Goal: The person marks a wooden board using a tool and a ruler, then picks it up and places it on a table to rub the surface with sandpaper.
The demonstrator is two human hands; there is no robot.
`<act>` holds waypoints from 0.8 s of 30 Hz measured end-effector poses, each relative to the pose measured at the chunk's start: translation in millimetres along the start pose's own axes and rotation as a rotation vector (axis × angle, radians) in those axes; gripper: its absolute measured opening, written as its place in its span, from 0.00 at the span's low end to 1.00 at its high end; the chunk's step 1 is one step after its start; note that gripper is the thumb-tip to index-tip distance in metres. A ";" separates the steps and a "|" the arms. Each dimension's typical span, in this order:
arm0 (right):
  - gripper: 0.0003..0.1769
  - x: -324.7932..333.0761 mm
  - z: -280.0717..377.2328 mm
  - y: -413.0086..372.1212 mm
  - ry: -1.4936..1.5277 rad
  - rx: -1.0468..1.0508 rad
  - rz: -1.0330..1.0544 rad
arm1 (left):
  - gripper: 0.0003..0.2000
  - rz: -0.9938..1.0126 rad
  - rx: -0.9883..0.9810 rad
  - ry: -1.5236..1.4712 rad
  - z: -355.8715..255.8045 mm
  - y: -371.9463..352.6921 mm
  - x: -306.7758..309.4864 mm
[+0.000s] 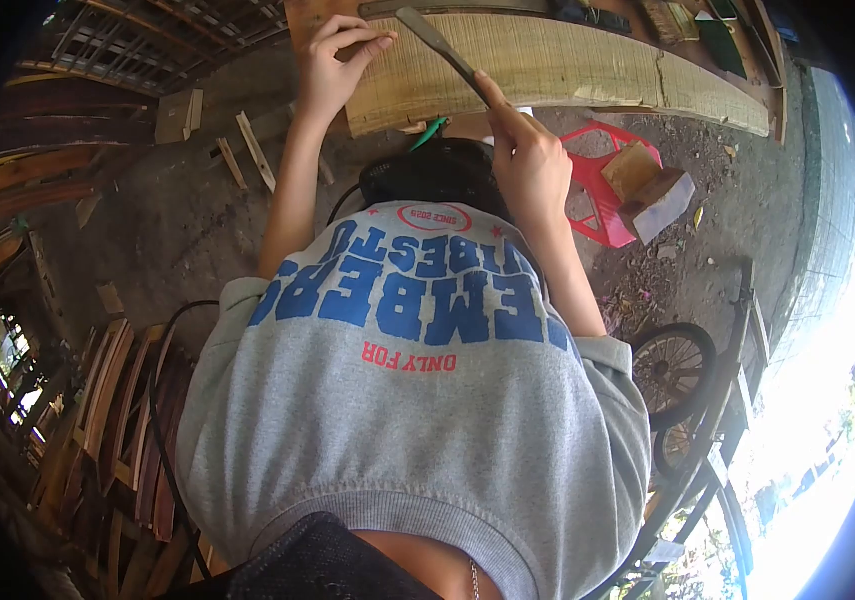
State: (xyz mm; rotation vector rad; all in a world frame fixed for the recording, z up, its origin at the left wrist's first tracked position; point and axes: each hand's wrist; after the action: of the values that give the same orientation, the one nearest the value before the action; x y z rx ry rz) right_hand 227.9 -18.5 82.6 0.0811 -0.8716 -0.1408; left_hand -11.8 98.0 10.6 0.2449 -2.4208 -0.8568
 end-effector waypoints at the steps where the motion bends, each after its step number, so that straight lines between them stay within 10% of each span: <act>1: 0.26 2.8 0.4 4.7 -0.001 0.004 -0.006 | 0.09 -0.005 -0.006 -0.002 0.7 2.0 -1.2; 24: 0.24 5.0 -11.8 3.7 -0.068 -0.084 0.002 | 0.07 -0.049 0.066 0.008 -13.5 3.4 -3.4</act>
State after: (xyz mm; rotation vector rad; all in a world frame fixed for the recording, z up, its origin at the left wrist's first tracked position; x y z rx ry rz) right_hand 240.4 -15.4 79.3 -0.0028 -0.9329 -0.1793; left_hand -1.4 94.7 19.9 0.3324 -2.4472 -0.7969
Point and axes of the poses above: each hand's wrist, its own y-axis towards the middle knuckle, its own x-axis out of the back of the hand, z = x × y, and after that the axes turned 7 degrees about -z, right-handed
